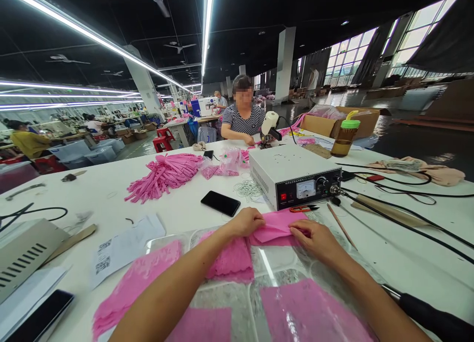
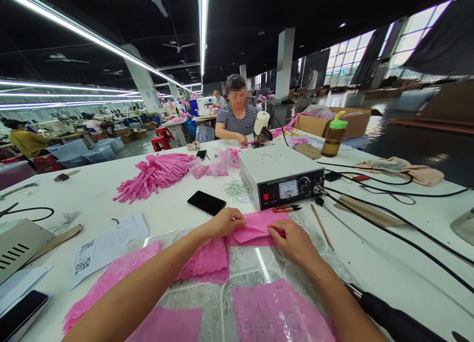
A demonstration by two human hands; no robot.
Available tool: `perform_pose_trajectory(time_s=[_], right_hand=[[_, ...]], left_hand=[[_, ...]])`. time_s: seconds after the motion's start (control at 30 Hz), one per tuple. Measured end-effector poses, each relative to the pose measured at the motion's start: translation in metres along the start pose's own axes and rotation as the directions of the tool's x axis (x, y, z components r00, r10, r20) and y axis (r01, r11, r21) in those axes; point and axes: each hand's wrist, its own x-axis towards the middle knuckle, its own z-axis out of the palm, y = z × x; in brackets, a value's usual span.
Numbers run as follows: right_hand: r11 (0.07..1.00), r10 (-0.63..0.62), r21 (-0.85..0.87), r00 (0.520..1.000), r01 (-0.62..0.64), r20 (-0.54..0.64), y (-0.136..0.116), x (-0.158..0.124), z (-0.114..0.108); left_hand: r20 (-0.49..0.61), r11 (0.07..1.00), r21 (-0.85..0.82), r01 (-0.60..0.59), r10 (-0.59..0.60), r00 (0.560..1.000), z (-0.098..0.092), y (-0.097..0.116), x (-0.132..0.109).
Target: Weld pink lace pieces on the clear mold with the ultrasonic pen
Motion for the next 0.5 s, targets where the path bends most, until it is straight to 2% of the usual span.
perform_pose_trajectory(time_s=[0.27, 0.37, 0.5], right_hand=[[0.985, -0.152, -0.107, 0.973, 0.134, -0.175, -0.019, 0.006, 0.003], [0.976, -0.203, -0.114, 0.963, 0.184, -0.179, -0.032, 0.013, 0.006], [0.978, -0.203, -0.078, 0.962, 0.192, -0.182, -0.041, 0.02, 0.006]], left_hand=[[-0.081, 0.993, 0.1, -0.065, 0.073, 0.994, 0.001, 0.021, 0.001], [-0.094, 0.987, 0.131, -0.094, 0.107, 0.99, 0.001, 0.03, 0.0], [-0.131, 0.989, 0.107, -0.106, 0.12, 0.984, 0.001, 0.035, -0.002]])
